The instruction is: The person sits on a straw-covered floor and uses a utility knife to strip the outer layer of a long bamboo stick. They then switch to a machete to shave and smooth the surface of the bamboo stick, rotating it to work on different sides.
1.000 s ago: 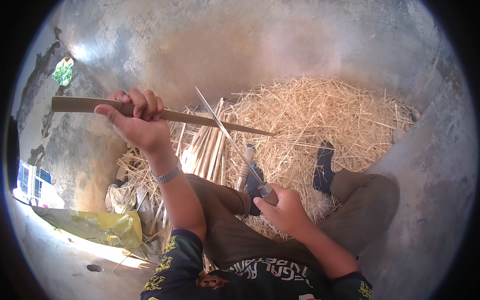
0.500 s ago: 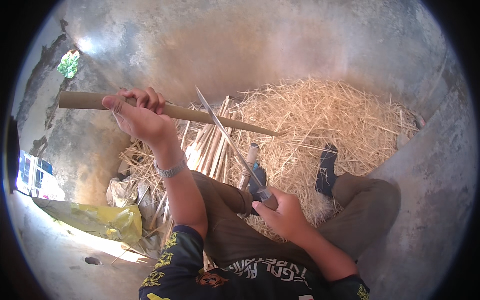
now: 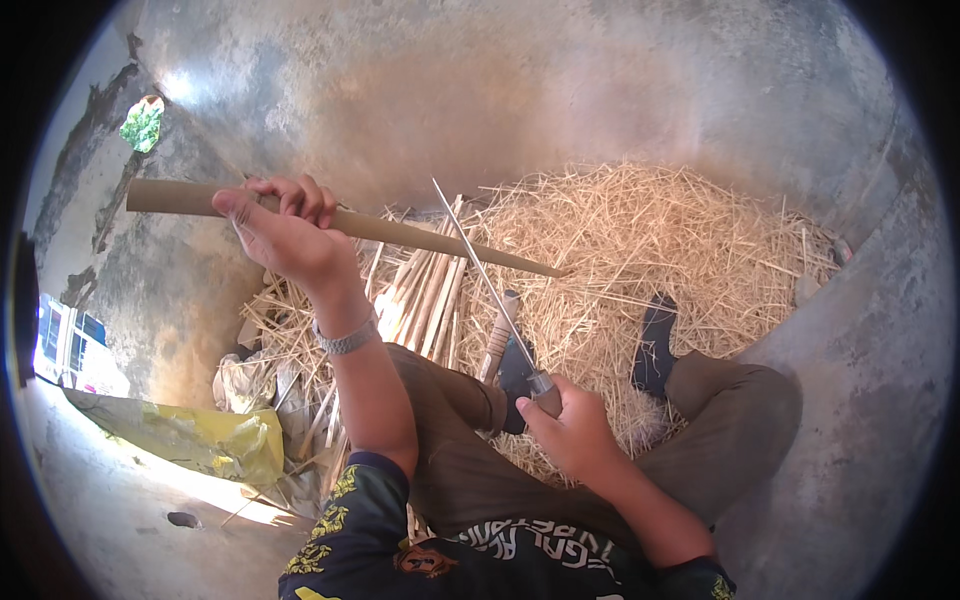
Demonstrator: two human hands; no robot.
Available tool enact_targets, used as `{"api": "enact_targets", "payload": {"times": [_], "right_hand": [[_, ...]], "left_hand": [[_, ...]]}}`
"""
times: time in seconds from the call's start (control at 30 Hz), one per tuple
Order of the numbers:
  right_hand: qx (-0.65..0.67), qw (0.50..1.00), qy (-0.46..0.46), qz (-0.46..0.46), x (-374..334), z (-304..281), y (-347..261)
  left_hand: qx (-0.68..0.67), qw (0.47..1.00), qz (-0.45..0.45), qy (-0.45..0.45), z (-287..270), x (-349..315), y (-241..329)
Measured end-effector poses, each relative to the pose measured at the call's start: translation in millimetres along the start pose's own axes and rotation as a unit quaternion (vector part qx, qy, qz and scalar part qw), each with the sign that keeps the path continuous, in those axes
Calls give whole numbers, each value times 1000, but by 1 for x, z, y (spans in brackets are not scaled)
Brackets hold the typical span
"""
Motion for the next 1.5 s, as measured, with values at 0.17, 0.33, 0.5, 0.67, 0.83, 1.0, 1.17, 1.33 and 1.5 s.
{"api": "enact_targets", "payload": {"times": [0.17, 0.33, 0.5, 0.67, 0.83, 1.0, 1.17, 1.33, 1.5], "right_hand": [[39, 998, 21, -52, -6, -1, -4], [83, 996, -15, 7, -6, 4, -1], [10, 999, -14, 28, 5, -10, -3], [95, 995, 35, -7, -6, -8, -5], [27, 999, -24, 5, -1, -9, -3], [-4, 999, -32, 21, -3, -11, -15], [5, 997, 28, -72, -12, -10, -16], [8, 999, -16, -45, -8, -4, -10], [-31, 999, -22, -10, -9, -8, -23]], "left_hand": [[-13, 1000, -7, -14, -2, 3, -1], [-10, 1000, 3, -12, -1, 0, -3], [10, 1000, 17, -11, -6, 4, -4], [-6, 1000, 14, 14, 1, 4, -3], [-17, 1000, 7, -25, 1, 2, -3], [-17, 999, -12, -35, -3, 4, -3], [-21, 999, -11, -39, 0, 2, -2], [-42, 998, -15, -46, 2, 2, -2], [-49, 996, -34, -67, -6, 9, -4]]}}
Point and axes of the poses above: each hand's wrist, its own x-axis towards the middle knuckle, its own z-axis out of the palm, y = z × x, the point moved 1 cm from there along x, towards the middle knuckle, and after that the axes turned 6 degrees about y, right-handed, at the moved point
